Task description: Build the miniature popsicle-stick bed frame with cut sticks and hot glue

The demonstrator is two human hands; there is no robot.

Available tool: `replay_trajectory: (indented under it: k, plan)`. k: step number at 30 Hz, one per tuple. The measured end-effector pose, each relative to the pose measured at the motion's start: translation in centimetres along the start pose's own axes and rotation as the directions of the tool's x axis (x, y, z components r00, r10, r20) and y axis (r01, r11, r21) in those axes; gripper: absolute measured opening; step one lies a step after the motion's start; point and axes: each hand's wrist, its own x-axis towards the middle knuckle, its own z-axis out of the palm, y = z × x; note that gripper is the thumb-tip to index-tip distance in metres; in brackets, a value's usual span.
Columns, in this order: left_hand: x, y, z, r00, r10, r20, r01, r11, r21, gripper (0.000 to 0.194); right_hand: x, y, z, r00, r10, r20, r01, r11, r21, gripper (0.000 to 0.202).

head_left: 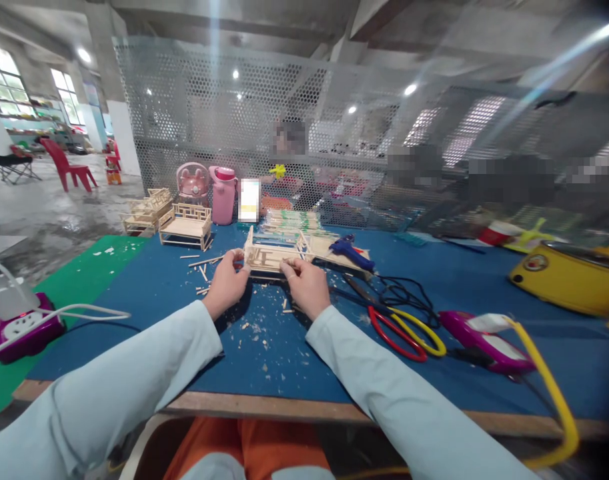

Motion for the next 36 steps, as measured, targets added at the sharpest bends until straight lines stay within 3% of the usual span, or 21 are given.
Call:
replay_trajectory:
  k: [11,36]
  plan:
    - [0.02,-0.22,0.01,0.999,0.034,0.033,-0.036,0.998,0.045,0.027,0.01,0.16,-0.05,1.000,-0.018,-0.025,0.019,0.999,0.045,0.025]
    - [-0.24,-0.13,-0.10,1.000,-0.002,0.026,0.002,1.000,-0.007,0.028,-0.07,0.43,0.32,0.999,-0.031,-0.023,0.031,1.000,0.005,0.022]
